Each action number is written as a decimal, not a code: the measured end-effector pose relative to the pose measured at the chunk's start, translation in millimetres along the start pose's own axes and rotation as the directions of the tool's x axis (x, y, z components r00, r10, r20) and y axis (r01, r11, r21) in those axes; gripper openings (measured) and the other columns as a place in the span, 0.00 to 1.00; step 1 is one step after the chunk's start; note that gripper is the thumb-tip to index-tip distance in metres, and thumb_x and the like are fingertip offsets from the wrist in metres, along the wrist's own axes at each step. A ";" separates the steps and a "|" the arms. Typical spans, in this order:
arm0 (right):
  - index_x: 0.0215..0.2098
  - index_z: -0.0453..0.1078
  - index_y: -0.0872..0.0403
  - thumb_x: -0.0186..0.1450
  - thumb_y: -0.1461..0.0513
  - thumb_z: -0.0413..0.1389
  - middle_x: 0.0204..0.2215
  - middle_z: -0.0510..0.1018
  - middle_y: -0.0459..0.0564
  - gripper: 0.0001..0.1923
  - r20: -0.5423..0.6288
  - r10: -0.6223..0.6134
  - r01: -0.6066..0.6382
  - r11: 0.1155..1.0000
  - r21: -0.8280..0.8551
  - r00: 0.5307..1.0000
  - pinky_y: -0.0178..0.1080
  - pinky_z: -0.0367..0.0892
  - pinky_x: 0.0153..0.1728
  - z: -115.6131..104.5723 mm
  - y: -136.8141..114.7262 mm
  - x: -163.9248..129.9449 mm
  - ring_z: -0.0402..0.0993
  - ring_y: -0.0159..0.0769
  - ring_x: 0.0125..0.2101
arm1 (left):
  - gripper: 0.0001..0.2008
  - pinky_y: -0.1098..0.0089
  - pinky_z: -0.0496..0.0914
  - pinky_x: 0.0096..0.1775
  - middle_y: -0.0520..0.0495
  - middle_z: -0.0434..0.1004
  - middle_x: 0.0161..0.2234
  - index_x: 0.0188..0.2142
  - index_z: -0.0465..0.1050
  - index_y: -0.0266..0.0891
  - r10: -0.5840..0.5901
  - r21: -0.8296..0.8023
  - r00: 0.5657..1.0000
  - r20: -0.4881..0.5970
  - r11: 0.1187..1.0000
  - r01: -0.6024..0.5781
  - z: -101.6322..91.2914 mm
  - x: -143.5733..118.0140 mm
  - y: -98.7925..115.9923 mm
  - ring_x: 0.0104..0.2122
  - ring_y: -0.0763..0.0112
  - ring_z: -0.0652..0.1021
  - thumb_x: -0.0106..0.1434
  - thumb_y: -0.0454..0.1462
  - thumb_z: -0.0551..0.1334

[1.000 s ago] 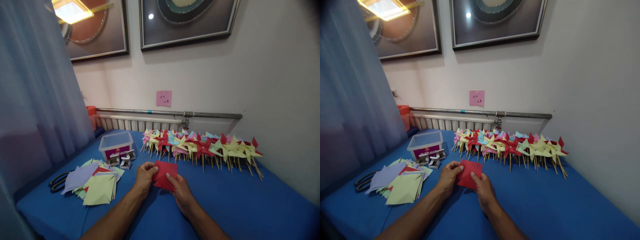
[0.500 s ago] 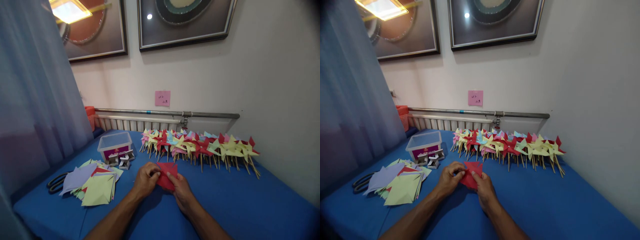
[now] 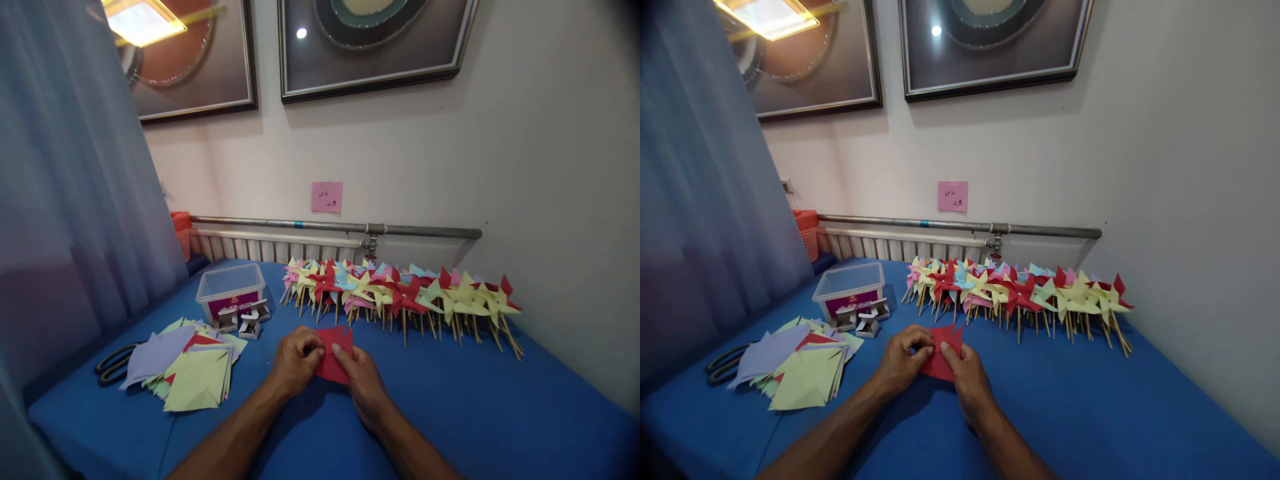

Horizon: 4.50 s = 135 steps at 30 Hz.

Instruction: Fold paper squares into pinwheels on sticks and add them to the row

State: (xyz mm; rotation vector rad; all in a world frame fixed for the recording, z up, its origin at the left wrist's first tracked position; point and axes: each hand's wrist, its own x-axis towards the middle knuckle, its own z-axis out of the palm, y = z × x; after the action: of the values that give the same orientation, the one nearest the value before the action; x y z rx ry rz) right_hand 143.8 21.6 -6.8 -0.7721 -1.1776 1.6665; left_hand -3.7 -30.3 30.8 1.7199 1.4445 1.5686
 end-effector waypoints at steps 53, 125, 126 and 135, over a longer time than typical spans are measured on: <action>0.35 0.77 0.53 0.58 0.39 0.64 0.34 0.85 0.54 0.26 0.104 0.115 -0.134 0.970 0.200 0.988 0.46 0.75 0.40 12.8 -22.2 -10.8 0.83 0.50 0.41 | 0.13 0.73 0.52 0.22 0.56 0.64 0.15 0.19 0.66 0.40 -0.500 -0.417 0.860 0.100 0.764 0.493 15.9 2.5 -12.3 0.16 0.79 0.60 0.43 0.43 0.69; 0.34 0.75 0.51 0.54 0.50 0.63 0.29 0.81 0.48 0.16 -0.153 -0.254 0.170 0.892 -0.418 0.955 0.41 0.71 0.34 4.6 -16.2 8.4 0.76 0.42 0.31 | 0.15 0.73 0.52 0.23 0.55 0.65 0.16 0.20 0.65 0.39 -0.526 -0.350 0.830 0.186 0.753 0.557 19.7 0.7 -21.1 0.17 0.78 0.61 0.43 0.41 0.70; 0.35 0.75 0.52 0.54 0.50 0.63 0.30 0.82 0.49 0.16 -0.136 -0.259 0.181 0.890 -0.417 0.956 0.42 0.72 0.36 5.6 -18.8 7.6 0.77 0.43 0.32 | 0.15 0.73 0.52 0.23 0.55 0.65 0.16 0.19 0.64 0.40 -0.524 -0.339 0.830 0.191 0.758 0.557 20.0 0.3 -21.1 0.17 0.79 0.61 0.43 0.41 0.70; 0.35 0.75 0.53 0.53 0.52 0.62 0.20 0.76 0.44 0.16 -0.134 -0.181 0.114 0.908 -0.403 0.974 0.39 0.67 0.27 9.4 -23.8 9.2 0.72 0.38 0.23 | 0.13 0.73 0.51 0.23 0.56 0.63 0.15 0.19 0.64 0.40 -0.514 -0.310 0.828 0.226 0.767 0.561 18.0 1.3 -14.6 0.17 0.79 0.60 0.43 0.40 0.68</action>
State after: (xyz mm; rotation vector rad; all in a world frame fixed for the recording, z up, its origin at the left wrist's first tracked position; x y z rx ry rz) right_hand 140.0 29.5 18.9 -1.0227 -1.4317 1.2255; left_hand 6.2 -17.5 14.1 1.0371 1.3193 1.2730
